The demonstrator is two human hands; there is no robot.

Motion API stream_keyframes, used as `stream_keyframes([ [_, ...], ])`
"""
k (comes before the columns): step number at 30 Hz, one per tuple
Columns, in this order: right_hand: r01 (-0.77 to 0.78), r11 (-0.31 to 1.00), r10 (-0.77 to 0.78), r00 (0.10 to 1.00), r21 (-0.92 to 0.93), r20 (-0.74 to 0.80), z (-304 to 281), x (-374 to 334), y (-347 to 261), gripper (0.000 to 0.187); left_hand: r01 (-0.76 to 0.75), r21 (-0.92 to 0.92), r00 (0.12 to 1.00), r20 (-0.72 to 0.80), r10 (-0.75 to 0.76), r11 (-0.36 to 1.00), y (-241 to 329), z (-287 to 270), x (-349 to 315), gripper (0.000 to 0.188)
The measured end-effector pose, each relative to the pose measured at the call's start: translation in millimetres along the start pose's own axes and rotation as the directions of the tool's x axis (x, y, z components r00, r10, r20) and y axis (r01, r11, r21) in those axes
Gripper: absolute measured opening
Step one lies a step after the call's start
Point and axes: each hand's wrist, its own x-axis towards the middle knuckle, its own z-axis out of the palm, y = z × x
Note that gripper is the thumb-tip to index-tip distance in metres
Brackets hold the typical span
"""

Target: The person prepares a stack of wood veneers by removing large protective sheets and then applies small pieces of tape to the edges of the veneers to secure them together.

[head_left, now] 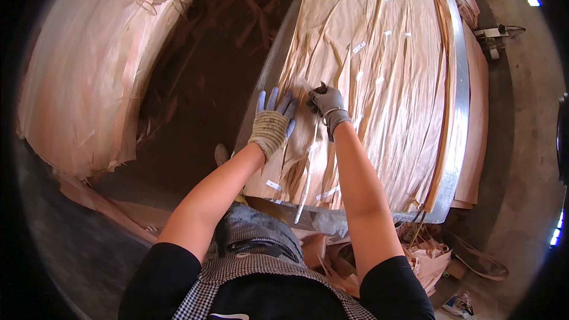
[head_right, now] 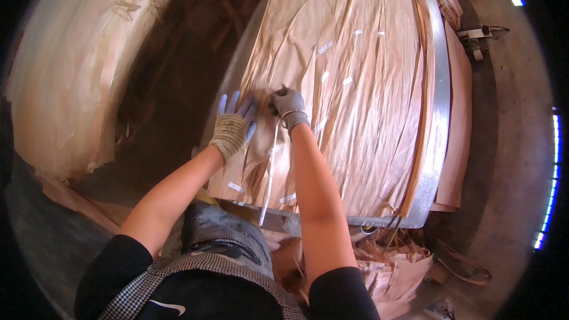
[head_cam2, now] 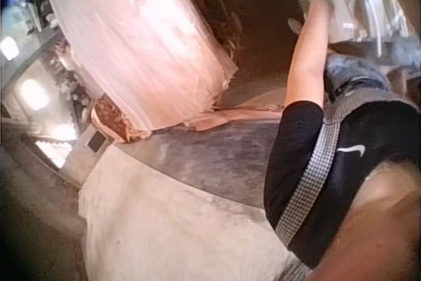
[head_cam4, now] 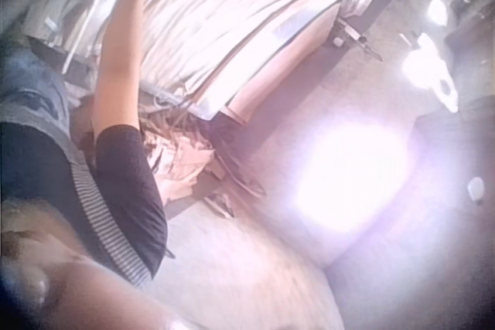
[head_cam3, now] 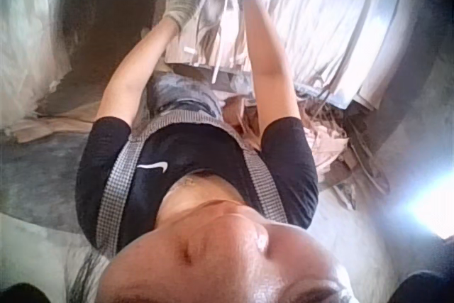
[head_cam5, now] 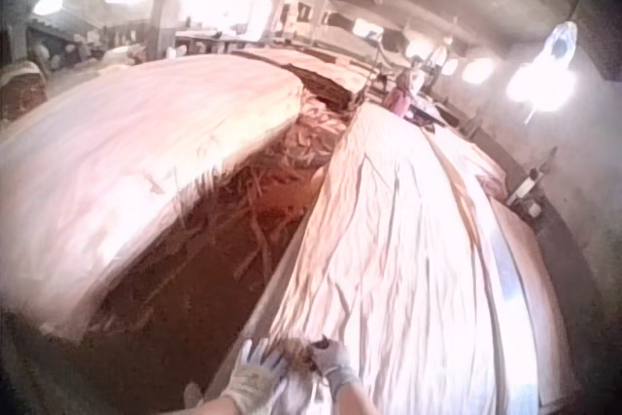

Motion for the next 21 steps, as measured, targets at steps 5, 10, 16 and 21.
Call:
stream_keyframes([
  [5, -0.017, 0.999, 0.018, 1.000, 0.028, -0.011, 4, 11, 5, 0.017, -0.020, -0.028, 0.998, 0.062, 0.022, 0.999, 0, -24, 16, 0.074],
  [10, 0.076, 0.941, -0.114, 0.989, -0.330, -0.096, 4, 18, 6, 0.027, -0.222, -0.060, 0.912, 0.341, 0.229, 0.973, -8, -35, 59, 0.090],
  [16, 0.257, 0.787, -0.300, 0.954, -0.561, 0.016, 0, -1, 11, 0.031, -0.279, 0.043, 0.820, 0.530, 0.214, 0.959, -8, -42, 73, 0.101],
  [21, 0.126, 0.867, -0.280, 0.924, -0.482, -0.262, -33, -32, -32, 0.022, -0.291, 0.076, 0.743, 0.647, 0.175, 0.954, 4, -56, 89, 0.097],
])
